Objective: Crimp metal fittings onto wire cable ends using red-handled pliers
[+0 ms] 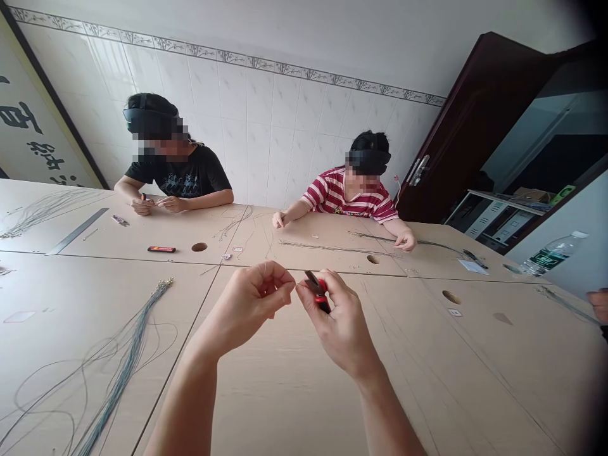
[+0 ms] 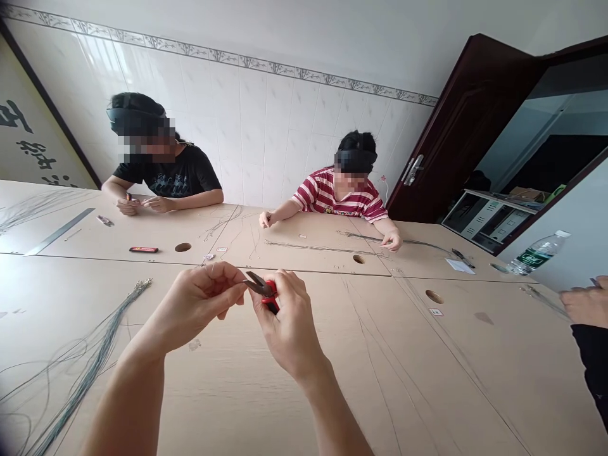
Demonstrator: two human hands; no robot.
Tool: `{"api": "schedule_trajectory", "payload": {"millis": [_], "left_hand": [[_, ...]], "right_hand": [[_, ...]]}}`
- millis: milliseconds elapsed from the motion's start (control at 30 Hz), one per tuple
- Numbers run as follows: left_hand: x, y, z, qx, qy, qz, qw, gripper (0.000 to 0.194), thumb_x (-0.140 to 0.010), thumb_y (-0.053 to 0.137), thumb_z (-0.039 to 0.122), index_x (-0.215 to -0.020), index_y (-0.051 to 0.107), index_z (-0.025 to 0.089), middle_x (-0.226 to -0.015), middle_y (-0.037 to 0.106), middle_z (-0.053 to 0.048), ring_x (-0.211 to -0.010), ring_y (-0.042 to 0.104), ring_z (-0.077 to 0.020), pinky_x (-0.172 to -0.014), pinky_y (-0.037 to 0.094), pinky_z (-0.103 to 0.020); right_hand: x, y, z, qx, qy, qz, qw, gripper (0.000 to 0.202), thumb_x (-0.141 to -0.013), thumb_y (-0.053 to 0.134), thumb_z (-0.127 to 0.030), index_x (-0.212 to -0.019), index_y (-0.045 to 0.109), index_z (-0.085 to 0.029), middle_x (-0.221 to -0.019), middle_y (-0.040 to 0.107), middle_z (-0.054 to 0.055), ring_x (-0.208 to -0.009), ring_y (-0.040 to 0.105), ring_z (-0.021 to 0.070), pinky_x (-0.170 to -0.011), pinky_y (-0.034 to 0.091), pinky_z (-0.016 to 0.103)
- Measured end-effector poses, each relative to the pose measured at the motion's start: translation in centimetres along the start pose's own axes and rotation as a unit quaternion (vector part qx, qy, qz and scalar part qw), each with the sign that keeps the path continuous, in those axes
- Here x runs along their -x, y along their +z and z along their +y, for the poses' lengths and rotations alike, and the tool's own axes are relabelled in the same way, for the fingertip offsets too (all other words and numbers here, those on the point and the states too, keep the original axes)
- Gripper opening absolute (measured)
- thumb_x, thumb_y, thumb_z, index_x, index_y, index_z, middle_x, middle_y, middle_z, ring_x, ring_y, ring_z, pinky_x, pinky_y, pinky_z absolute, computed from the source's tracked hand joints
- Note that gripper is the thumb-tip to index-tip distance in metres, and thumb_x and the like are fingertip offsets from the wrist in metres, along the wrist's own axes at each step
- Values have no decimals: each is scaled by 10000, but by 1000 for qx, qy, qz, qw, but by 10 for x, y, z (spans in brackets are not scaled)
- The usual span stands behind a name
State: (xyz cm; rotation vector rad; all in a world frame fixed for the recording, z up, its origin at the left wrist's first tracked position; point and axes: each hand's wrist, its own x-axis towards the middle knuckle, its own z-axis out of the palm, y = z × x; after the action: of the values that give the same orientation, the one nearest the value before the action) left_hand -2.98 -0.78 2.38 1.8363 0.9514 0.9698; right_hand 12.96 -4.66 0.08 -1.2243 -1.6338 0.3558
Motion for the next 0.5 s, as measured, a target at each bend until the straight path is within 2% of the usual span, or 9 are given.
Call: {"api": "schedule_trajectory", "payload": {"millis": [233, 500], "left_hand": [[0, -1, -1, -19, -6, 4, 1000, 106, -862, 567, 239, -792, 624, 184, -669, 597, 37, -528, 463, -60, -484, 431, -164], [0, 0, 0, -19, -25, 9, 999, 123, -857, 564, 265, -796, 624, 177, -657, 600, 26, -517, 463, -72, -476, 414, -188]], "right_hand": [[1, -2, -2, 3, 18, 7, 1000, 140, -913, 548, -298, -797, 506, -232, -806, 610, 3, -761, 551, 165, -729, 452, 303], [0, 2, -2, 23, 1, 27, 999, 87, -882, 586, -261, -817, 545, -221, -814, 613, 18, -781, 571, 182, -749, 456, 330]]}}
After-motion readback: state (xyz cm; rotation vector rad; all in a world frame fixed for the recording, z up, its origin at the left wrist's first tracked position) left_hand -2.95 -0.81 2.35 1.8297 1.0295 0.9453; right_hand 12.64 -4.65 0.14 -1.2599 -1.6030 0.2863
